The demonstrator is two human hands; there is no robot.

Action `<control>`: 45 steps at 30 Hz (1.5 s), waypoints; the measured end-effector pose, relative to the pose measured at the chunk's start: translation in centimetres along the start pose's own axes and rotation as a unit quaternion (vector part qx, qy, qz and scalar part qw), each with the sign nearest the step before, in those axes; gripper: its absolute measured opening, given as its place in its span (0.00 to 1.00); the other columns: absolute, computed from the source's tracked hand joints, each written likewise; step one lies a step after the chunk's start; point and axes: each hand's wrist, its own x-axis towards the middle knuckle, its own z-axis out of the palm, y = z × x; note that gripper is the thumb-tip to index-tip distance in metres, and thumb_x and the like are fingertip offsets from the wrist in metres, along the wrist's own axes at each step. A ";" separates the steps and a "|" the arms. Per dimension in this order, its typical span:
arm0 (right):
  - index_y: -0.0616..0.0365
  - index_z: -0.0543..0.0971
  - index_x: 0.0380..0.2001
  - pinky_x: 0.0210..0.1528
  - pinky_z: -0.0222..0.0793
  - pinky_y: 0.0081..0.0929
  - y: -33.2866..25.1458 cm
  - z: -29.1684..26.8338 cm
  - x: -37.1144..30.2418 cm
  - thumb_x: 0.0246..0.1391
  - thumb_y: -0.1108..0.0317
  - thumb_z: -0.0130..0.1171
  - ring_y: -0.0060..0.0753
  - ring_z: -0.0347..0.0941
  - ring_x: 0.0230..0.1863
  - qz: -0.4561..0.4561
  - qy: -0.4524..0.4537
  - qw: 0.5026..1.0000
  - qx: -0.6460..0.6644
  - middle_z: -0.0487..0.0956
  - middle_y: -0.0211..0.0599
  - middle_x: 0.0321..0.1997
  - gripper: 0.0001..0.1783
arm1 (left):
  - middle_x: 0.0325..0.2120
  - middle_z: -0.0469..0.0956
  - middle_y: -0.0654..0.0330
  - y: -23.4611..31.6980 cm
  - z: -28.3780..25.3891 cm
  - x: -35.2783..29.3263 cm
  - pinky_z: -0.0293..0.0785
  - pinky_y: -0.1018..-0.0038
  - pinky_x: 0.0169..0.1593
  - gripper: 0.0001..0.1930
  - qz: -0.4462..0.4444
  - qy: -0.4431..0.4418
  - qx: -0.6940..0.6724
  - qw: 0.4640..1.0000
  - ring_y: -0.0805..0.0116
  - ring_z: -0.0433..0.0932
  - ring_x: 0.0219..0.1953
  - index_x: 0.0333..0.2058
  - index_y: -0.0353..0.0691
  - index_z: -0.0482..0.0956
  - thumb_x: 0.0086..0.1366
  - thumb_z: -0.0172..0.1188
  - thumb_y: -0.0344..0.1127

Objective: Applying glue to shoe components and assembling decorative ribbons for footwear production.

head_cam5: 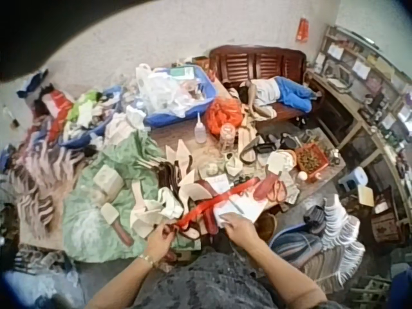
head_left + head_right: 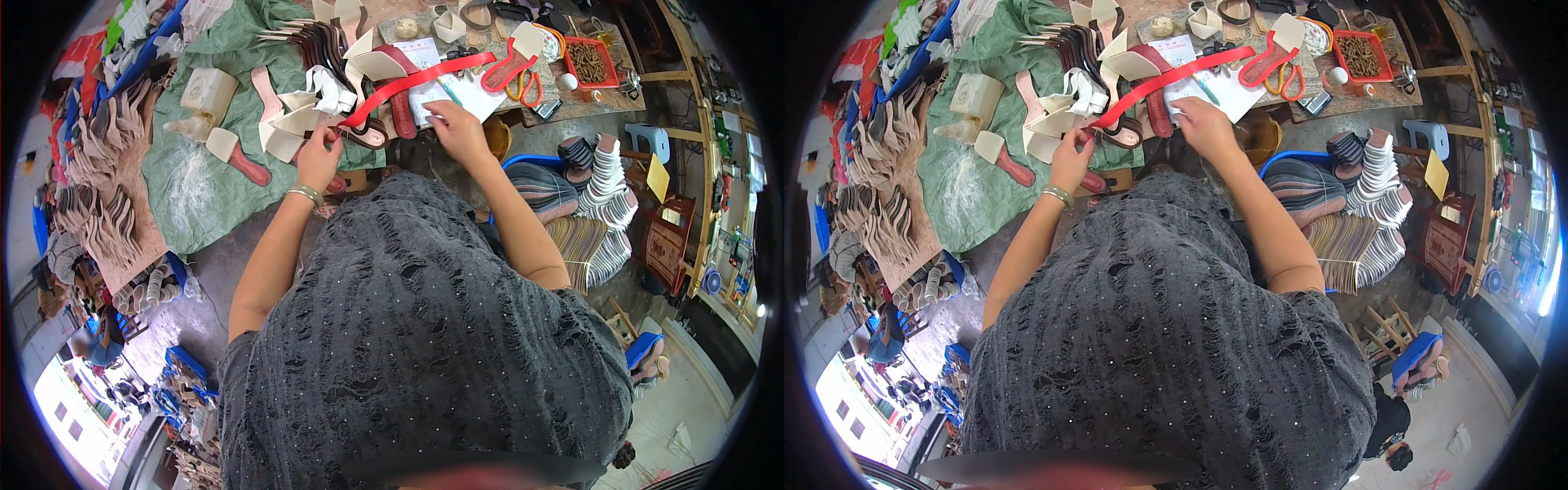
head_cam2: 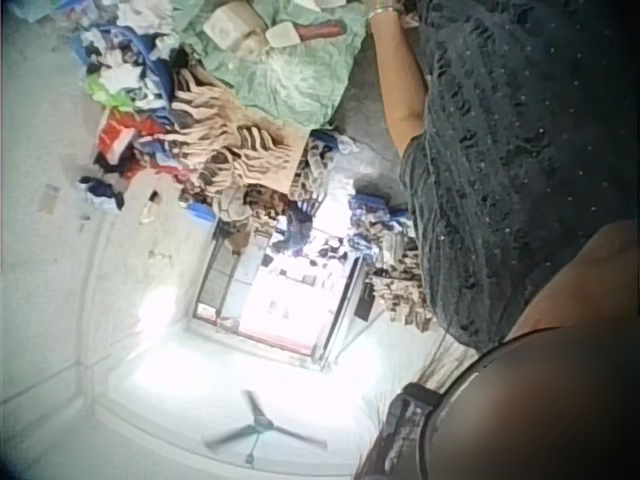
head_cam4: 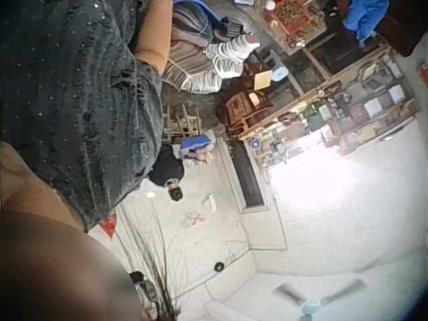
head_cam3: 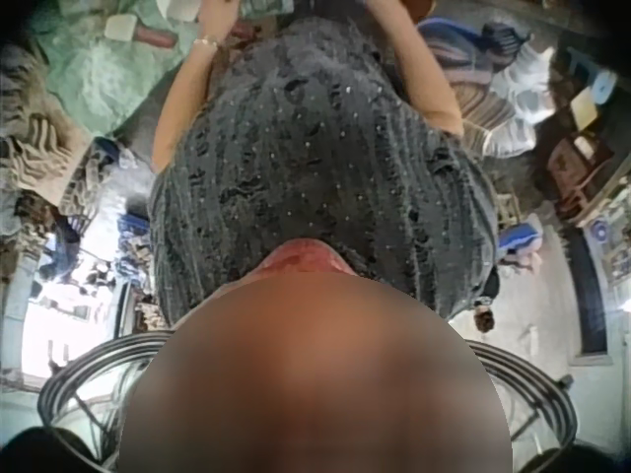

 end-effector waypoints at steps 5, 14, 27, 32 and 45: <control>0.53 0.79 0.45 0.54 0.68 0.36 -5.5 1.9 3.2 0.47 0.71 0.61 0.44 0.76 0.46 -0.175 -0.049 0.981 0.063 0.79 0.38 0.48 0.18 | 0.32 0.78 0.55 5.6 -2.2 -1.2 0.74 0.68 0.37 0.08 0.159 -0.061 -0.020 0.985 0.57 0.79 0.33 0.39 0.40 0.74 0.61 0.58 0.34; 0.53 0.81 0.31 0.34 0.71 0.35 -6.6 -3.4 6.9 0.49 0.64 0.60 0.40 0.76 0.32 -0.216 -0.081 0.971 -0.053 0.78 0.32 0.26 0.07 | 0.26 0.79 0.60 8.3 -8.7 -3.9 0.70 0.74 0.31 0.11 0.102 -0.053 -0.086 0.990 0.70 0.76 0.27 0.43 0.41 0.77 0.63 0.59 0.36; 0.53 0.81 0.40 0.30 0.68 0.35 -15.1 -7.4 4.6 0.48 0.69 0.62 0.45 0.76 0.28 -0.149 -0.275 0.948 0.062 0.77 0.40 0.25 0.13 | 0.39 0.73 0.56 2.7 -22.7 -12.3 0.69 0.78 0.38 0.05 0.147 0.218 -0.353 0.898 0.73 0.72 0.36 0.39 0.35 0.74 0.68 0.50 0.28; 0.58 0.81 0.39 0.36 0.72 0.29 -12.1 -0.5 3.1 0.51 0.70 0.58 0.44 0.79 0.33 -0.090 -0.513 0.826 -0.218 0.81 0.44 0.31 0.11 | 0.33 0.75 0.58 3.4 -25.3 -16.5 0.72 0.75 0.37 0.04 0.106 0.201 -0.216 0.950 0.71 0.74 0.32 0.39 0.35 0.73 0.65 0.55 0.26; 0.61 0.81 0.35 0.42 0.71 0.29 -23.0 13.1 3.1 0.47 0.68 0.66 0.36 0.76 0.38 -0.073 -0.322 0.878 0.346 0.80 0.38 0.37 0.12 | 0.29 0.80 0.60 -0.1 -19.1 -13.6 0.75 0.70 0.34 0.06 0.138 0.068 -0.026 0.988 0.63 0.80 0.31 0.36 0.41 0.80 0.59 0.60 0.30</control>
